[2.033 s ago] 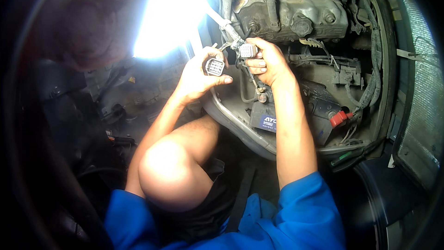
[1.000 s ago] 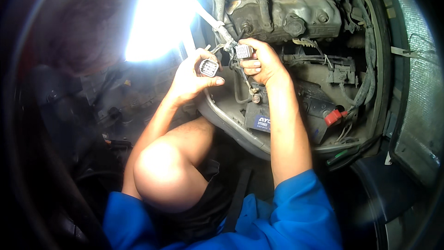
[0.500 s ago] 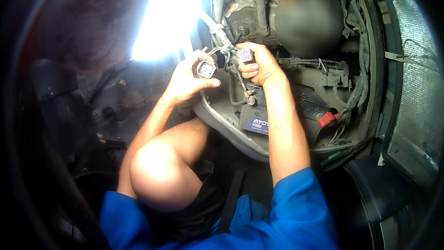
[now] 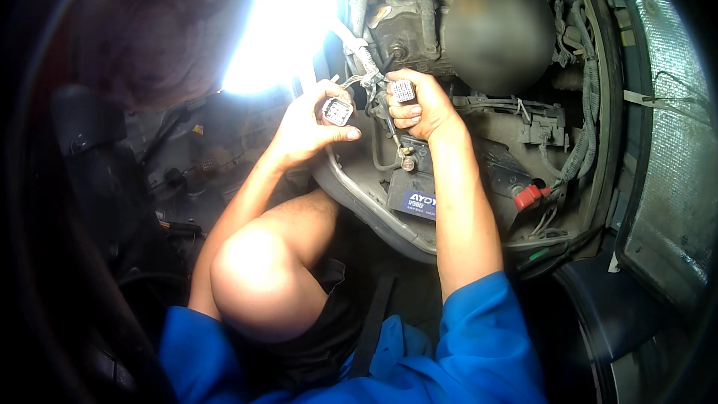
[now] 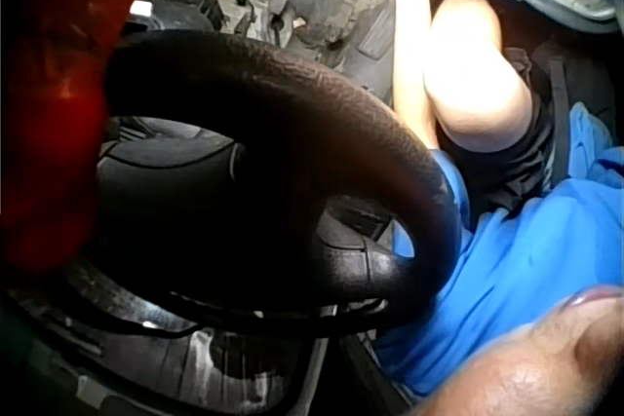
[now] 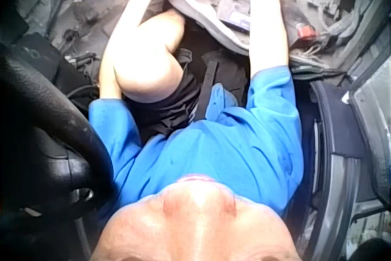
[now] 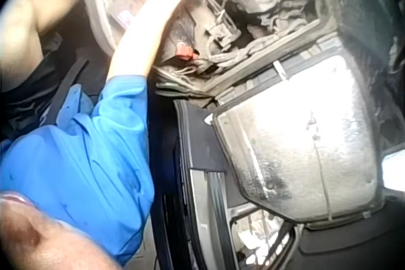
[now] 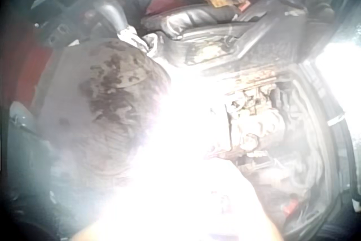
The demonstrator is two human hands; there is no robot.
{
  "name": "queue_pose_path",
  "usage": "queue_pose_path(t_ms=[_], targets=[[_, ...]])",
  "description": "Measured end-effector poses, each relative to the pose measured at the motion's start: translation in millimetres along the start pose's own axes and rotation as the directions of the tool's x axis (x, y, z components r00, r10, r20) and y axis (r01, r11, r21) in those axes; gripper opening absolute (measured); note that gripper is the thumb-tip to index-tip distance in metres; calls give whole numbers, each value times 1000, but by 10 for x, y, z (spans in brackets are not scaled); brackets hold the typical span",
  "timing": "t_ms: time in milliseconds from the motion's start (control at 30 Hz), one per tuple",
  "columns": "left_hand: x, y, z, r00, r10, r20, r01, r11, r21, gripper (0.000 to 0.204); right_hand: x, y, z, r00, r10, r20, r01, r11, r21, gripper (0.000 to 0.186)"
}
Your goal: The person works on the vehicle's engine bay, using a flashlight to illuminate the area. They use a screwdriver to remove a connector, then hold and compare two separate electrical connectors.
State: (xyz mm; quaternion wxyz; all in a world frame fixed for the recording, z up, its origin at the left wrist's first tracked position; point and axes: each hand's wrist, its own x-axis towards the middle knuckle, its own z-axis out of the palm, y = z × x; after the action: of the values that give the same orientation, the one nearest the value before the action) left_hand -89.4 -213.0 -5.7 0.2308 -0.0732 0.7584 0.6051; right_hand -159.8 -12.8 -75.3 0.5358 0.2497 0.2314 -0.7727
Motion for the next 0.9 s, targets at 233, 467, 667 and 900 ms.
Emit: queue_pose_path(t_ms=[233,467,667,900], targets=[[-3,-8,29,998,47,-51,-49,998,-34,44,25,6,-75,997,4,73,-6,1000,22,24],[-8,6,29,996,76,-50,-76,997,-4,43,39,17,-89,996,-7,91,8,1000,-4,25],[4,-24,20,995,83,-53,-82,996,28,45,27,25,-75,997,-19,79,20,1000,-18,26],[-1,-1,12,998,51,-48,-50,998,22,43,48,21,-107,993,-1,118,-2,1000,19,26]])
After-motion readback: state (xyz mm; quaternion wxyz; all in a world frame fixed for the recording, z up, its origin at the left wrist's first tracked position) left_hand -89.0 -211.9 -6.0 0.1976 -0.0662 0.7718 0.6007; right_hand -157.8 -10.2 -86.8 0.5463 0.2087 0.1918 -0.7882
